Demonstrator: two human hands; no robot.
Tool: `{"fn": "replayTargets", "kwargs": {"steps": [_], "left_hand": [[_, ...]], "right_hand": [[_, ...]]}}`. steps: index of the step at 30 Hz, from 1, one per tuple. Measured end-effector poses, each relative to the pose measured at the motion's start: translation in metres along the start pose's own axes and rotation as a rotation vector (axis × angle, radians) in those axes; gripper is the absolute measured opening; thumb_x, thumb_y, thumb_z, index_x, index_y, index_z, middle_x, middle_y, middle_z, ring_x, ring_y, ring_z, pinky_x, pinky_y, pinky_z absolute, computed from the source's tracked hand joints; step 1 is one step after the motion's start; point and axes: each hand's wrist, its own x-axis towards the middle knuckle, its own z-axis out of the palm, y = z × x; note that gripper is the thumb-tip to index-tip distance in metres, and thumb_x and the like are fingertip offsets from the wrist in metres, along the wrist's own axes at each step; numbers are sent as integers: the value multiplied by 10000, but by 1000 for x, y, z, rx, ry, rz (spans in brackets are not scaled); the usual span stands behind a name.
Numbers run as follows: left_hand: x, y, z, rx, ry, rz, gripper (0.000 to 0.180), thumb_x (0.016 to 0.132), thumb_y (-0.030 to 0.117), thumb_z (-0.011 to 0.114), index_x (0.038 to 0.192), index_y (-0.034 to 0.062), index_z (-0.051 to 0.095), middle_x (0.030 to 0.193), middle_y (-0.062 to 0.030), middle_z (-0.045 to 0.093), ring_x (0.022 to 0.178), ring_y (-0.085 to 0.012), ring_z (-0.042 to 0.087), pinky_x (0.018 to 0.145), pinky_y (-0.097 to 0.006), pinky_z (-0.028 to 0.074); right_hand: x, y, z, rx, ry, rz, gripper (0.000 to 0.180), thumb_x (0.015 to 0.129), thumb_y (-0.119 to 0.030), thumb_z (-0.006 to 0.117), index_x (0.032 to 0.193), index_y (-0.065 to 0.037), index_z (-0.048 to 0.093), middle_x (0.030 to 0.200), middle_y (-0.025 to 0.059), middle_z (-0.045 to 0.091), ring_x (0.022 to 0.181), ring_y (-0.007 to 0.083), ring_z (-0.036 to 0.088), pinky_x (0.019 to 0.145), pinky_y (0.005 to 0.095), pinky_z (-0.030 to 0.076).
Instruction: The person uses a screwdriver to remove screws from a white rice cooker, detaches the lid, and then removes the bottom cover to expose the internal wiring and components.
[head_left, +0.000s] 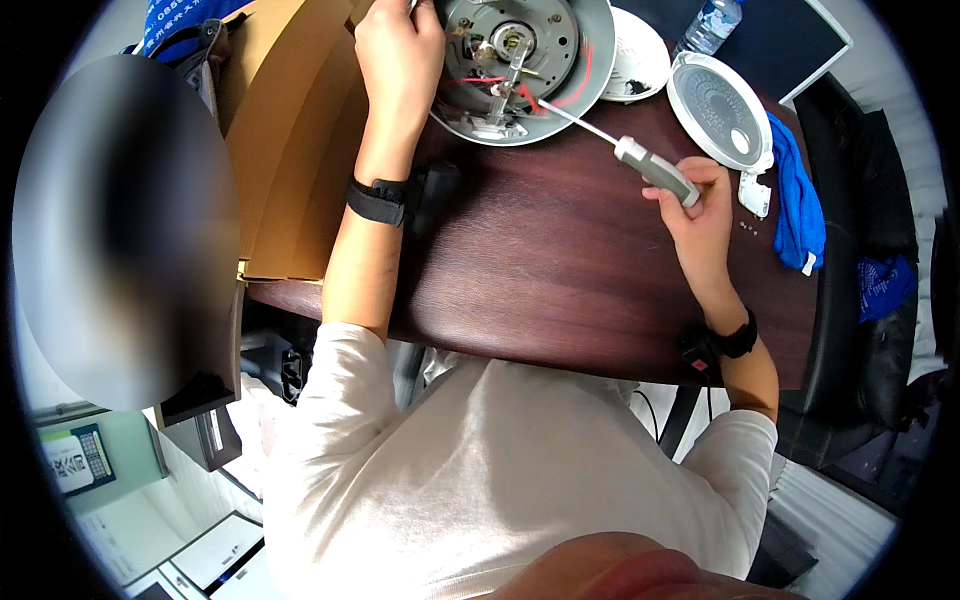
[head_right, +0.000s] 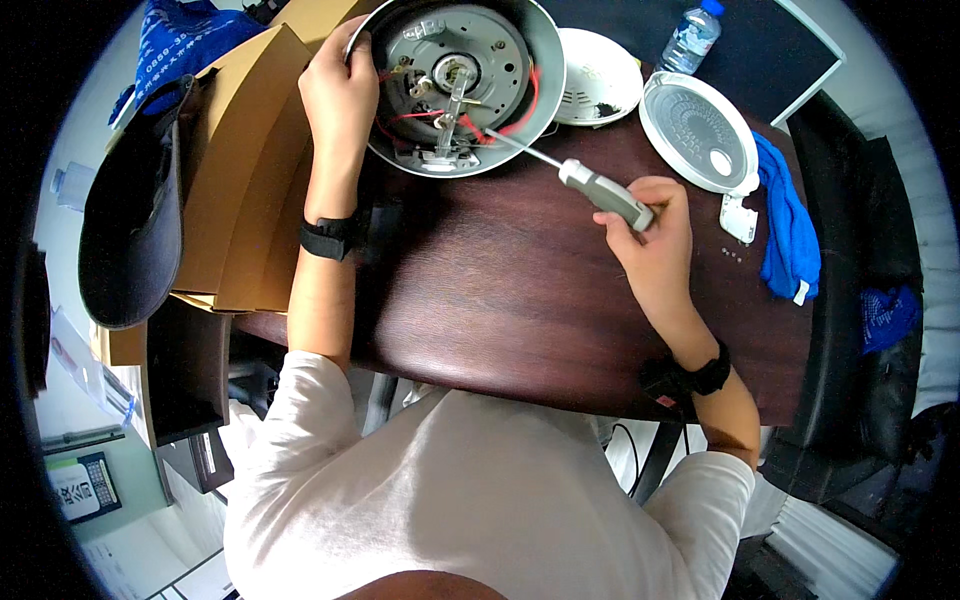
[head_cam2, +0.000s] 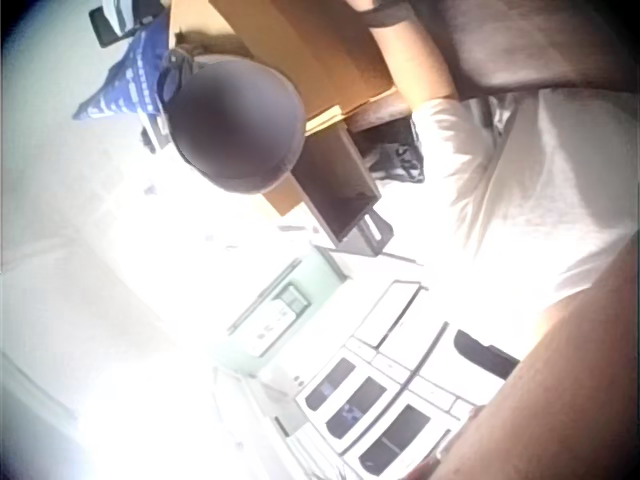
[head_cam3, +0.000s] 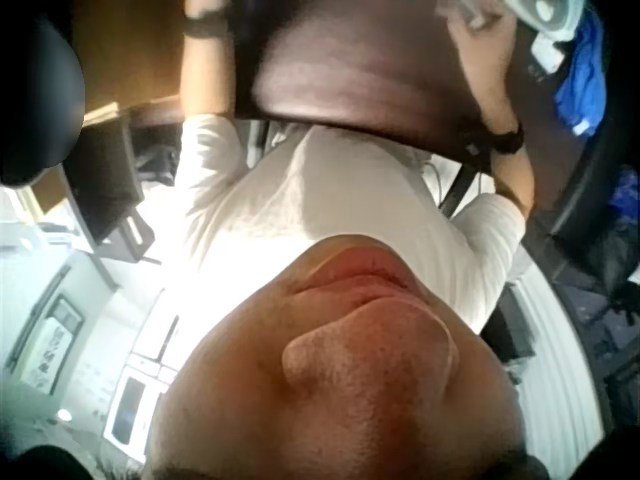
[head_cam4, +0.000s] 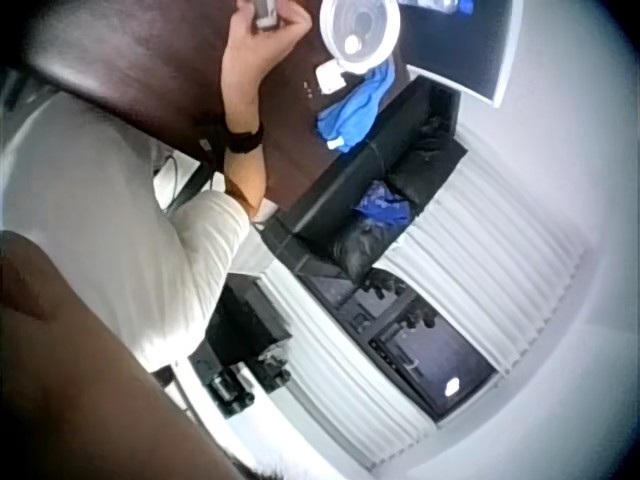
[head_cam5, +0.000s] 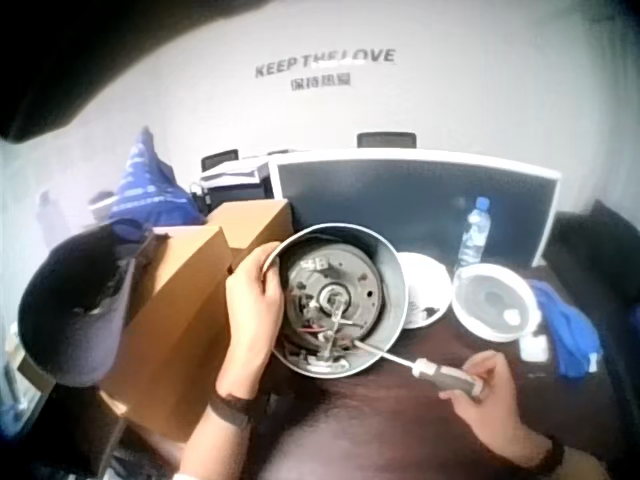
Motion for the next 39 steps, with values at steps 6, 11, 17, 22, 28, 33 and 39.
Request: {"fn": "replayTargets", "kwargs": {"steps": [6, 11, 17, 22, 28, 33, 39], "left_hand": [[-1, 17, -3, -202, -99, 20, 374, 802, -50, 433, 1152, -18, 561, 1019, -215, 643, 1000, -304, 622, 892, -343, 468], [-8, 27, -3, -178, -117, 118, 458, 764, -113, 385, 1169, -10, 574, 1095, -237, 623, 1065, -319, 602, 937, -353, 443], [-18, 26, 4, -154, -98, 251, 492, 748, -165, 375, 1171, -10, 572, 1140, -263, 590, 1097, -365, 574, 959, -374, 430], [-21, 24, 12, -93, -65, 315, 493, 734, -167, 387, 1162, -11, 574, 1157, -267, 577, 1121, -392, 546, 983, -391, 409], [-24, 46, 3, -121, -248, 319, 410, 699, -102, 440, 1095, -22, 512, 1172, -259, 521, 1167, -407, 477, 1018, -404, 360], [-35, 52, 9, -120, -374, 318, 476, 680, -99, 463, 1144, 7, 489, 1253, -245, 437, 1177, -419, 407, 1025, -436, 329], [-41, 52, 14, 4, -304, 354, 597, 720, -85, 438, 1296, 62, 483, 1305, -270, 410, 1191, -441, 394, 1053, -453, 305]], "right_hand": [[-10, 12, -9, -192, -6, 215, 363, 773, 81, 579, 1060, -21, 382, 981, 93, 479, 821, 158, 592, 701, 264, 500], [-2, 4, 0, -562, -75, 149, 396, 770, -95, 690, 1111, -22, 502, 855, 105, 560, 710, 178, 575, 665, 308, 473], [-5, 5, -4, -609, -127, 171, 289, 823, -177, 682, 1019, -19, 538, 677, 74, 564, 620, 158, 555, 601, 307, 459], [-28, 8, 0, -399, -102, 306, 273, 819, -152, 693, 955, -39, 485, 677, 20, 518, 593, 68, 457, 524, 255, 385], [-34, 17, 18, -278, -236, 383, 278, 822, -152, 692, 933, -28, 469, 702, 36, 520, 612, 76, 468, 551, 258, 396], [-41, 24, 23, -308, -246, 297, 268, 824, -136, 685, 931, -20, 467, 715, 64, 537, 625, 99, 496, 573, 276, 417], [-47, 24, 20, -324, -239, 347, 260, 825, -129, 681, 922, -20, 466, 719, 73, 552, 631, 113, 524, 583, 284, 432]]}}
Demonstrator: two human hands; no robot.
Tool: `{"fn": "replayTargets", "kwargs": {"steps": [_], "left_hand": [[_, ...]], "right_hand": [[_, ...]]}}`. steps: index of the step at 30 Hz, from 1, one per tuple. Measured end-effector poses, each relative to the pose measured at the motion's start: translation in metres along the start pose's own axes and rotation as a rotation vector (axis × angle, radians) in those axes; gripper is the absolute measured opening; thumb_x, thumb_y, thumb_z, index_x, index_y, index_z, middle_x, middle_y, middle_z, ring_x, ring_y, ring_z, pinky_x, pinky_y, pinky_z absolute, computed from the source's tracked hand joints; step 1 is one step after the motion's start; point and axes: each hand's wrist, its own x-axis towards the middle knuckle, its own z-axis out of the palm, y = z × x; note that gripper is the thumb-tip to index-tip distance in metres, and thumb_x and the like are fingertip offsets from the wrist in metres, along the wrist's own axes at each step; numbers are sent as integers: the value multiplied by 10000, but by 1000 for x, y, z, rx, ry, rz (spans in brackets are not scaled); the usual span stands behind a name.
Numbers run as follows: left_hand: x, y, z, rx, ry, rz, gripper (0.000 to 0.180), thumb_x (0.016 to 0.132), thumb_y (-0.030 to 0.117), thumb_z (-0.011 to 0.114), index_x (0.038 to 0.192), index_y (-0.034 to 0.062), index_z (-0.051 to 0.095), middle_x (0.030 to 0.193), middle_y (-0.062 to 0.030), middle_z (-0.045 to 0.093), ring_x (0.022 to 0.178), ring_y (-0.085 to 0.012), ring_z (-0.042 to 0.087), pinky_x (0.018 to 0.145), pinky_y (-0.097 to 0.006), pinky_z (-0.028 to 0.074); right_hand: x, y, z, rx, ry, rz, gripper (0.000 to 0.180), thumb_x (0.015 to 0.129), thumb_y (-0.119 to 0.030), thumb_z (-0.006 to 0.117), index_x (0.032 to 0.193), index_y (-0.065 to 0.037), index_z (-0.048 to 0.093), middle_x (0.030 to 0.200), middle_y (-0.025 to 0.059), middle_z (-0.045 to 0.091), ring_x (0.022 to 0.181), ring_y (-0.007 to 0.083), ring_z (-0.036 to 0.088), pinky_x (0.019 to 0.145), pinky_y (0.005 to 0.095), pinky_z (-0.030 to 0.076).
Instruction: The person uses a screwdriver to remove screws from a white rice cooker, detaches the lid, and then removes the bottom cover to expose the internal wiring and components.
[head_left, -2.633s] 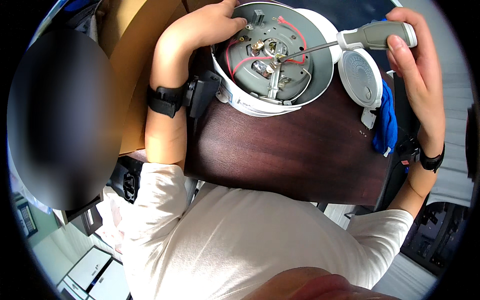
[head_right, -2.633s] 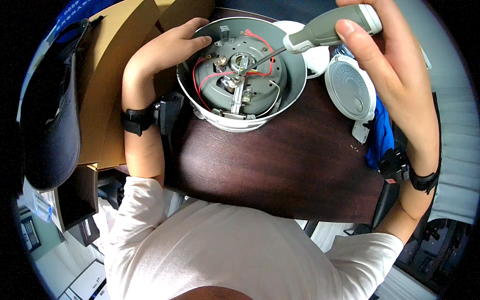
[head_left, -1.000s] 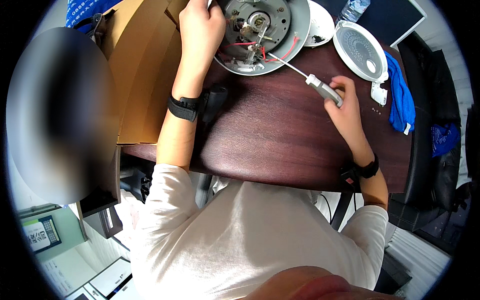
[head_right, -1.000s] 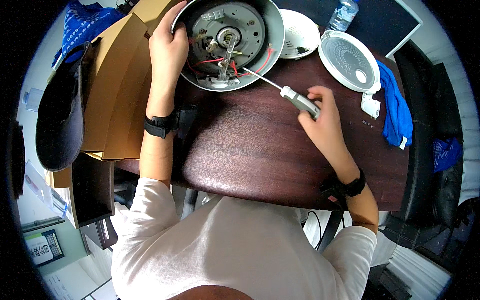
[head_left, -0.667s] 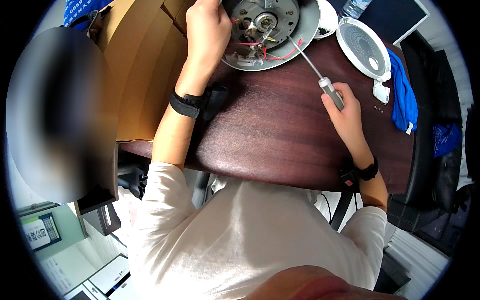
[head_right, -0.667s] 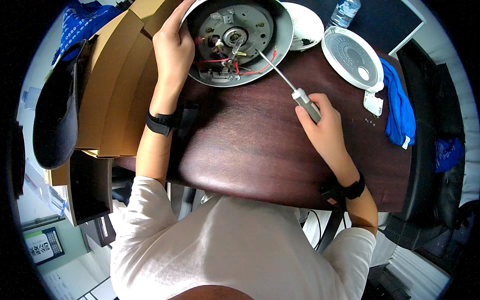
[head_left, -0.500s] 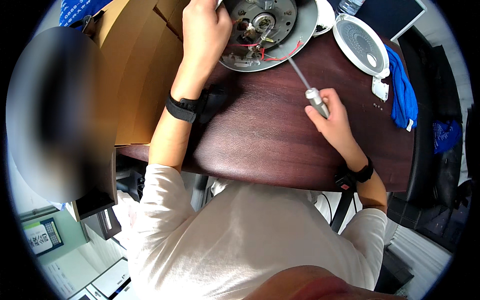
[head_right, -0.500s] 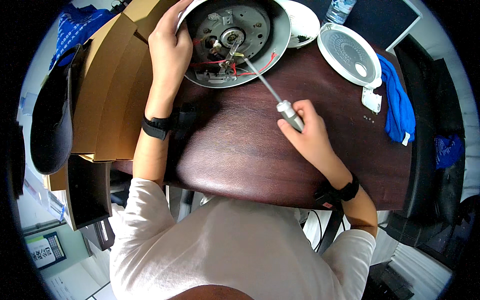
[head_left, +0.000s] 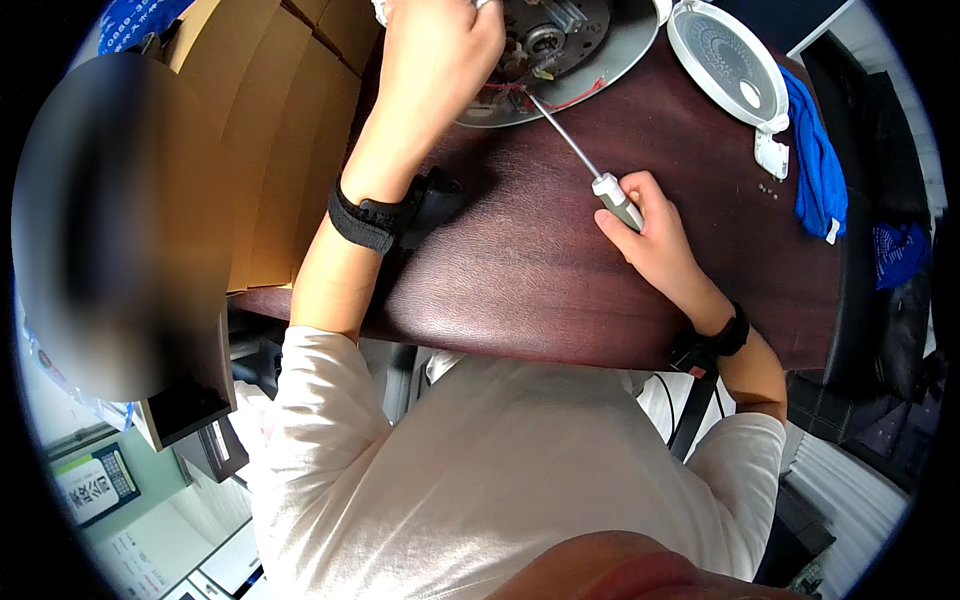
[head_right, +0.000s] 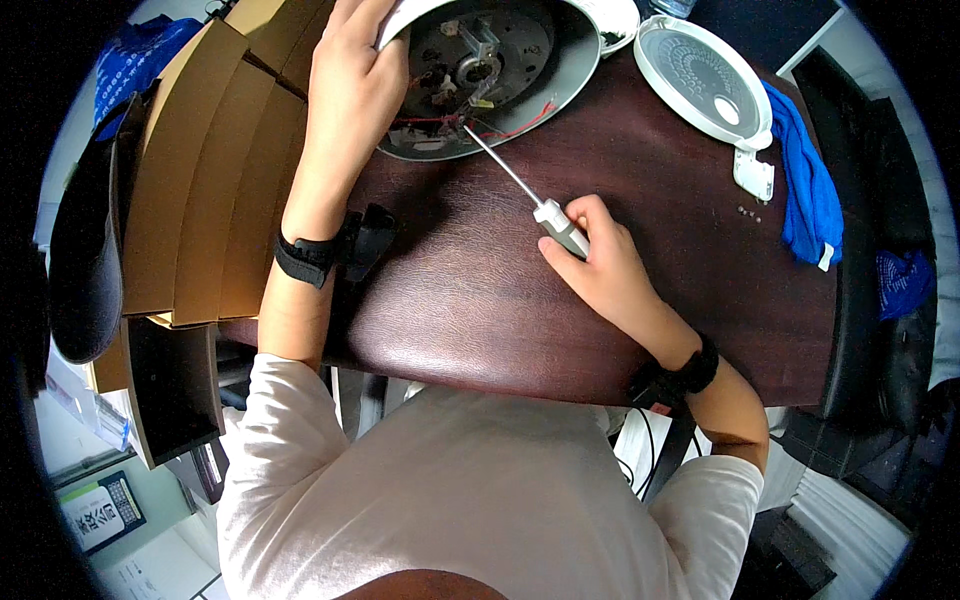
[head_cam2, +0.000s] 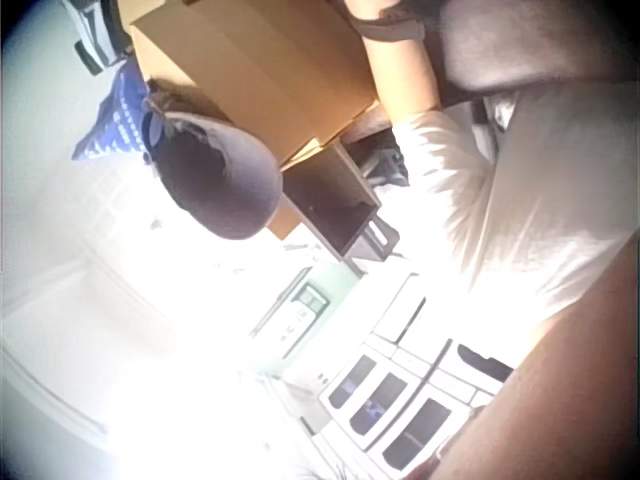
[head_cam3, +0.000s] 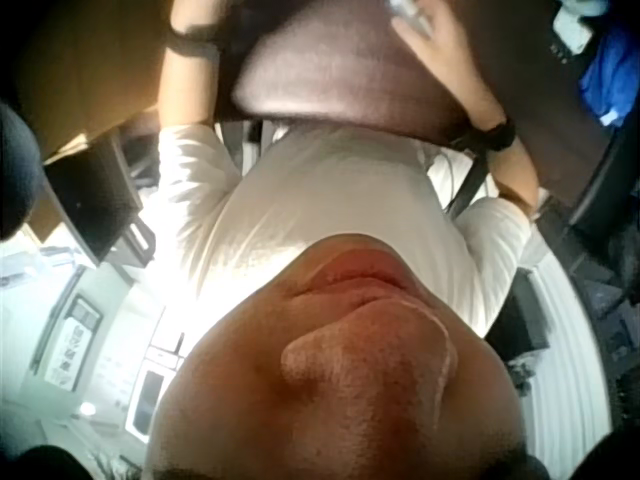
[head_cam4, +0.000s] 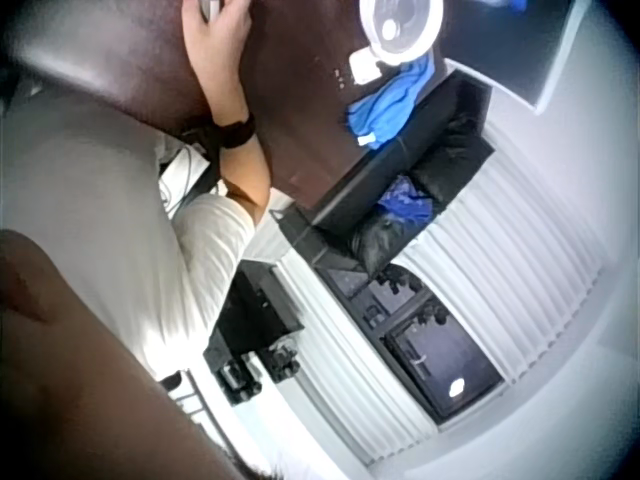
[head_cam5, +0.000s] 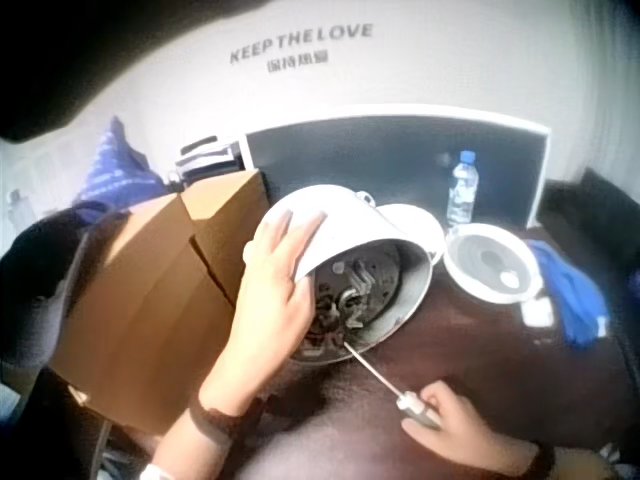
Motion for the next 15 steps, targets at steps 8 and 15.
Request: {"fn": "replayTargets", "kwargs": {"steps": [8, 15], "left_hand": [[-12, -5, 3, -46, 91, -120, 529, 752, -42, 446, 1268, 47, 512, 1338, -304, 396, 1267, -438, 357, 1082, -429, 280], [-33, -18, 0, -79, 223, -61, 469, 804, -38, 429, 1251, 54, 538, 1299, -172, 505, 1242, -303, 463, 1038, -355, 343]], "right_hand": [[2, 3, 3, -15, 18, -21, 279, 826, -142, 683, 937, -15, 461, 751, 104, 594, 645, 163, 587, 595, 308, 458], [6, 3, 9, -30, 34, -114, 297, 829, -154, 684, 947, -13, 451, 769, 127, 606, 662, 209, 613, 599, 325, 469]]}}
